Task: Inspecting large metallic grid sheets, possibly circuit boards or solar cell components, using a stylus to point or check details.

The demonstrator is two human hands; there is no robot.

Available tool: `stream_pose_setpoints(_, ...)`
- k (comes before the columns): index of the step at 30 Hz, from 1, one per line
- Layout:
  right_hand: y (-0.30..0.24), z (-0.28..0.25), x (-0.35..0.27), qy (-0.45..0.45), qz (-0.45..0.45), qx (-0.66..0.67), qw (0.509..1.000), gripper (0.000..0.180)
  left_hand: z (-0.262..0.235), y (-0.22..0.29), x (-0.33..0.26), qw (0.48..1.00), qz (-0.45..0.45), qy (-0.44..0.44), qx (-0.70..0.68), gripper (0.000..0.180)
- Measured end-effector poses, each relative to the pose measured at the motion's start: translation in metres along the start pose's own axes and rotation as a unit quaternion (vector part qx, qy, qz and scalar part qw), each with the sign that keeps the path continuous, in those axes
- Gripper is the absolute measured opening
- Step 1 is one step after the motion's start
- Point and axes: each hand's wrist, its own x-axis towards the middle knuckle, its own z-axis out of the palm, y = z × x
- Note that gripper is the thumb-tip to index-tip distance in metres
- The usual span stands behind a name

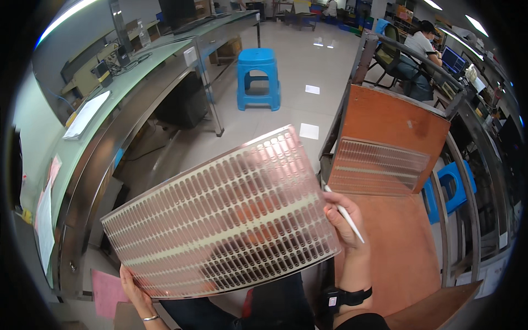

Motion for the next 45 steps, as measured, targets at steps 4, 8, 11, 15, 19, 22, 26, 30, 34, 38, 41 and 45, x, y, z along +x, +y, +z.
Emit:
stream_pose_setpoints(4, -0.006, -0.014, 0.006, -0.004, -0.026, -0.115, 0.993, 0.028, 0.000, 0.013, 0.012, 0.994, 0.053, -0.062, -0.069, 0.024)
stream_pose_setpoints(8, 0.003, 0.002, 0.017, 0.013, -0.081, 0.029, 0.996, 0.020, 0.009, 0.017, 0.030, 0.981, 0.150, -0.123, -0.023, 0.026)
stream_pose_setpoints(11, 0.013, -0.002, 0.030, -0.021, 0.022, 0.267, 0.963, 0.023, 0.011, 0.004, 0.059, 0.959, 0.175, -0.208, -0.080, 0.031)
stream_pose_setpoints(15, 0.042, -0.031, 0.026, -0.091, 0.167, 0.451, 0.872, 0.036, 0.061, 0.015, 0.027, 0.974, 0.139, -0.153, -0.097, 0.043)
stream_pose_setpoints(19, 0.015, 0.039, 0.001, 0.162, 0.044, 0.216, 0.962, 0.029, 0.059, 0.010, 0.008, 0.975, 0.038, -0.149, -0.162, 0.045)
stream_pose_setpoints(22, 0.026, -0.012, -0.007, 0.146, 0.221, 0.116, 0.957, 0.025, 0.071, 0.005, 0.000, 0.958, -0.045, -0.163, -0.231, 0.047)
stream_pose_setpoints(26, 0.071, -0.031, -0.002, 0.049, 0.111, -0.104, 0.987, 0.020, 0.074, -0.010, -0.017, 0.930, -0.149, -0.157, -0.298, 0.049)
stream_pose_setpoints(30, 0.084, 0.013, -0.009, 0.141, 0.084, 0.086, 0.983, 0.015, 0.134, 0.010, -0.065, 0.867, -0.199, -0.199, -0.411, 0.051)
stream_pose_setpoints(34, 0.083, 0.052, -0.026, 0.032, 0.100, 0.281, 0.954, 0.040, 0.153, 0.006, -0.091, 0.892, -0.184, -0.238, -0.338, 0.050)
stream_pose_setpoints(38, 0.081, 0.015, -0.022, 0.059, 0.131, 0.262, 0.954, 0.038, 0.154, 0.016, -0.068, 0.910, -0.176, -0.244, -0.285, 0.046)
stream_pose_setpoints(41, 0.036, 0.042, 0.002, 0.017, 0.138, 0.247, 0.959, 0.042, 0.144, 0.011, -0.057, 0.914, -0.189, -0.252, -0.256, 0.046)
stream_pose_setpoints(45, 0.039, 0.049, 0.015, -0.076, 0.154, 0.012, 0.985, 0.041, 0.143, 0.008, -0.056, 0.925, -0.198, -0.253, -0.202, 0.050)
